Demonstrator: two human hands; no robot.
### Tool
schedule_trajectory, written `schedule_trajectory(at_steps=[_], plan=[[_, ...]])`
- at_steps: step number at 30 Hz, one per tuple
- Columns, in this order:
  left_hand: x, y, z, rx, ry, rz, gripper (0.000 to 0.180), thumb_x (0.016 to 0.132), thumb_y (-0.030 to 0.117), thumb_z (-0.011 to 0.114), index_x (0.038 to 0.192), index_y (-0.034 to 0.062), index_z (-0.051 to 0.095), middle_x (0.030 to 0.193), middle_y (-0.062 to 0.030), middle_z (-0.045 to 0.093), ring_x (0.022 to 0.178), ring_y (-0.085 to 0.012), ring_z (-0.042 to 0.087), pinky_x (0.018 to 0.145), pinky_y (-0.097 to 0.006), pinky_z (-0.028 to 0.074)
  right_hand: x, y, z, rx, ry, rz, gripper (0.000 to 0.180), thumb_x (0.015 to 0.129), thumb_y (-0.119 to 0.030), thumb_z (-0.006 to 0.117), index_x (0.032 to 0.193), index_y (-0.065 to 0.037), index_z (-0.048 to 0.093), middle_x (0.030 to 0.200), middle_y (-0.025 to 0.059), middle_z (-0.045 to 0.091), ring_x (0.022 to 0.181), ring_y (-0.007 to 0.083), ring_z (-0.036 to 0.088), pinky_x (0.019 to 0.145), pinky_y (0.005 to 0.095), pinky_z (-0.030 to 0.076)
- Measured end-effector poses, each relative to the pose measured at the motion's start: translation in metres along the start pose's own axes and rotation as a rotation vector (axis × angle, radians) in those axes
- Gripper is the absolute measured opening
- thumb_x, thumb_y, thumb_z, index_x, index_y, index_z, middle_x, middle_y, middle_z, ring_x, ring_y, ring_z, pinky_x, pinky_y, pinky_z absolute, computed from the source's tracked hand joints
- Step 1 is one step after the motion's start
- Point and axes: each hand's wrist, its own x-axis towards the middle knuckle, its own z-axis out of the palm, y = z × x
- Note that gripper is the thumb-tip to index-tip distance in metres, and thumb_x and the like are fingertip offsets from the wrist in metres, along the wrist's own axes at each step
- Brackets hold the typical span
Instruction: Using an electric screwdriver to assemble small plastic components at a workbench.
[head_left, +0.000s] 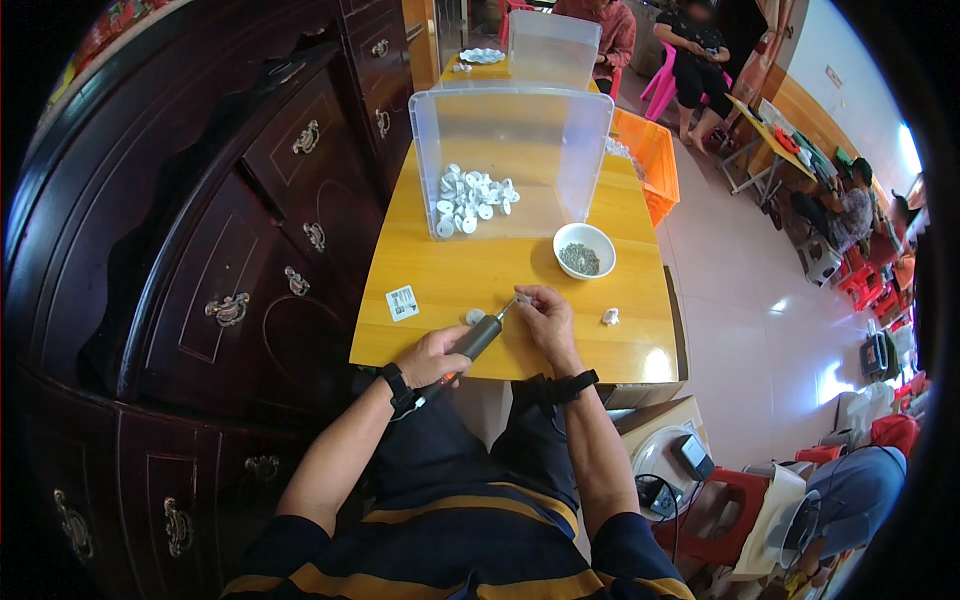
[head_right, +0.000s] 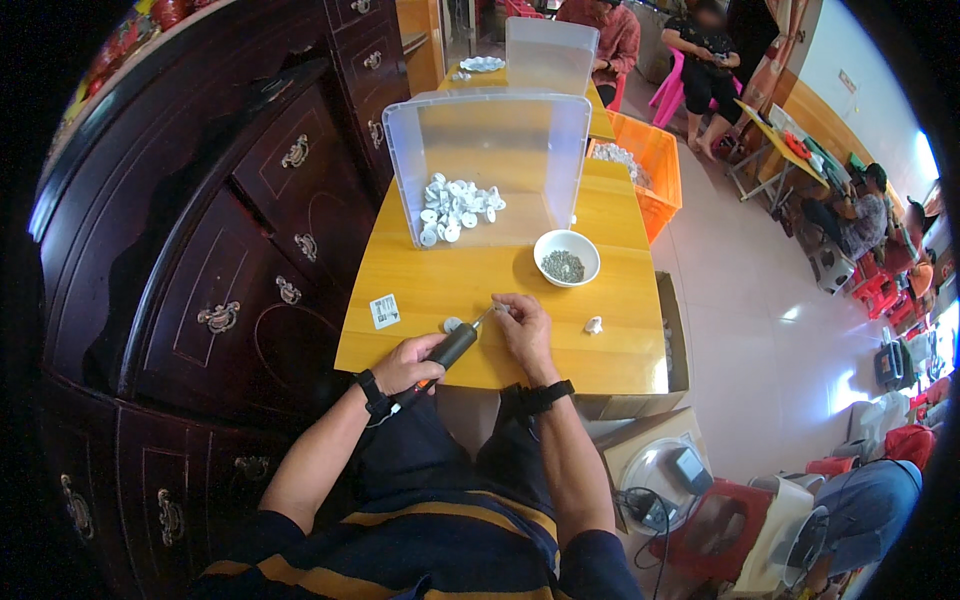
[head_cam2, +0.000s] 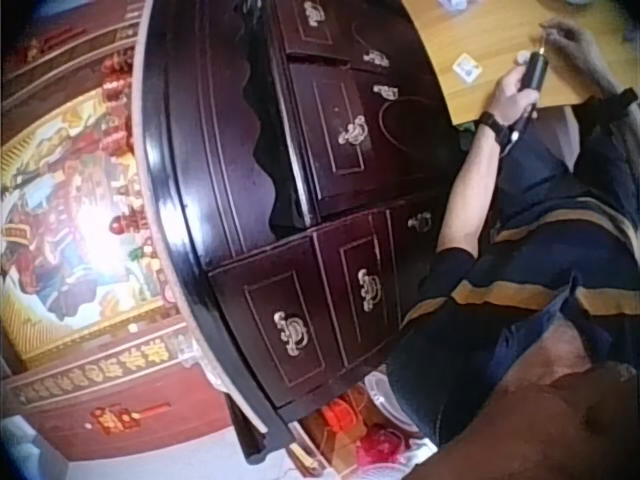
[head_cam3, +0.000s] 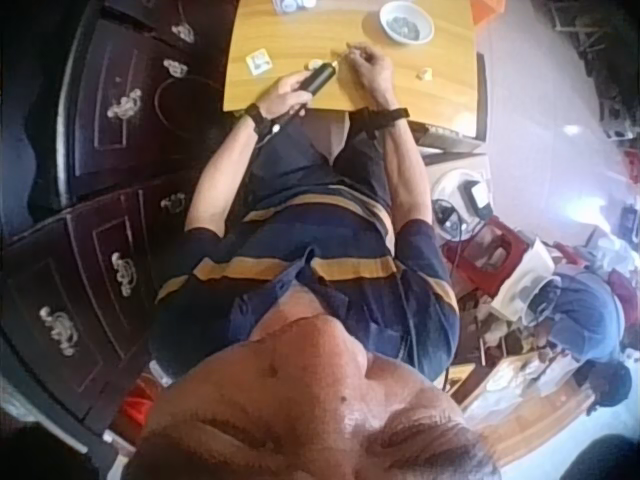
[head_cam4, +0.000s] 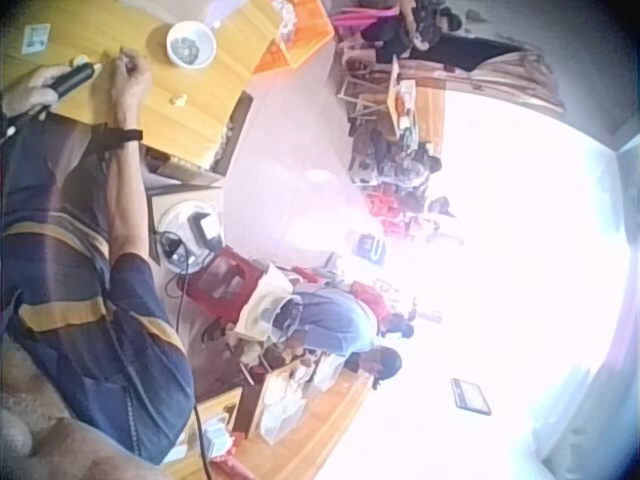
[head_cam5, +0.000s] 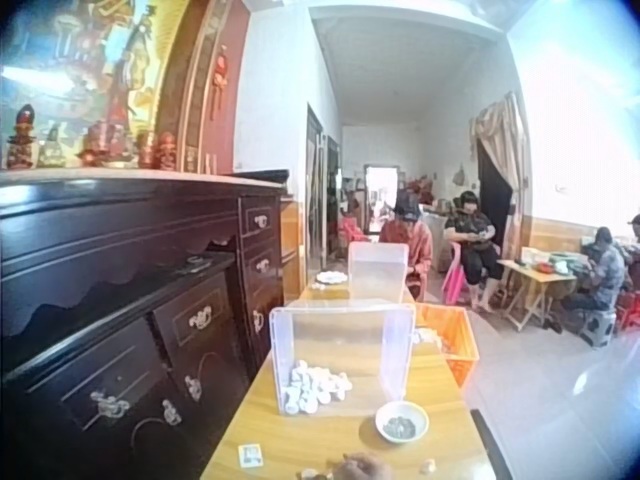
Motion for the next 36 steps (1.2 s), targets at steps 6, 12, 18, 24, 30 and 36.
schedule_trajectory(at_steps=[6,12,18,24,30,36], plan=[[0.0002,0.003,0.0007,0.01,-0.003,-0.013,0.06,0.081,0.014,0.059,0.139,0.0019,0.05,0.079,-0.0047,0.061,0.064,-0.0122,0.059,0.059,-0.027,0.051,0.0007,0.0047,0.0008,0.069,0.021,0.01,0.023,0.082,-0.005,0.073,0.105,-0.007,0.074,0.081,0.003,0.057,0.069,0.0109,0.053,0.066,0.0251,0.047],[0.0007,0.0002,-0.0001,-0.005,-0.003,-0.018,0.06,0.08,0.014,0.059,0.139,0.0021,0.05,0.079,-0.0049,0.061,0.064,-0.0122,0.059,0.059,-0.027,0.051,0.0009,0.0062,0.0016,0.073,0.017,0.011,0.023,0.082,-0.006,0.074,0.105,-0.006,0.074,0.08,0.0028,0.057,0.068,0.0107,0.053,0.065,0.0252,0.048],[0.0015,-0.0011,-0.0004,-0.012,-0.013,-0.017,0.06,0.08,0.014,0.06,0.139,0.002,0.05,0.079,-0.0046,0.061,0.062,-0.0118,0.058,0.059,-0.026,0.051,0.0003,0.0054,0.0018,0.058,0.014,0.0,0.021,0.083,-0.006,0.074,0.104,-0.006,0.074,0.08,0.0027,0.057,0.068,0.0104,0.053,0.065,0.025,0.048],[0.0001,0.0021,0.0008,-0.01,-0.008,-0.023,0.061,0.08,0.014,0.06,0.139,0.0011,0.05,0.078,-0.0044,0.06,0.062,-0.0115,0.059,0.059,-0.026,0.051,0.0,0.0062,0.0027,0.073,0.026,-0.017,0.021,0.083,-0.006,0.074,0.104,-0.006,0.075,0.079,0.0026,0.057,0.067,0.0098,0.053,0.063,0.0246,0.047],[0.0018,-0.0025,-0.0019,-0.018,-0.031,-0.008,0.06,0.083,0.012,0.061,0.14,-0.0027,0.046,0.081,-0.0041,0.061,0.064,-0.0111,0.059,0.06,-0.025,0.051,0.0,0.0034,0.0021,0.016,0.021,-0.024,0.021,0.082,-0.006,0.075,0.103,-0.006,0.075,0.079,0.0032,0.057,0.066,0.0103,0.053,0.063,0.0247,0.048],[0.0018,-0.0017,-0.0011,0.002,-0.011,-0.013,0.062,0.081,0.016,0.06,0.14,0.0003,0.049,0.081,-0.0044,0.06,0.063,-0.0116,0.059,0.059,-0.026,0.051,-0.0004,0.0018,0.0008,0.015,0.016,-0.031,0.022,0.082,-0.005,0.074,0.104,-0.007,0.075,0.079,0.0041,0.058,0.066,0.0109,0.054,0.064,0.0253,0.048]])
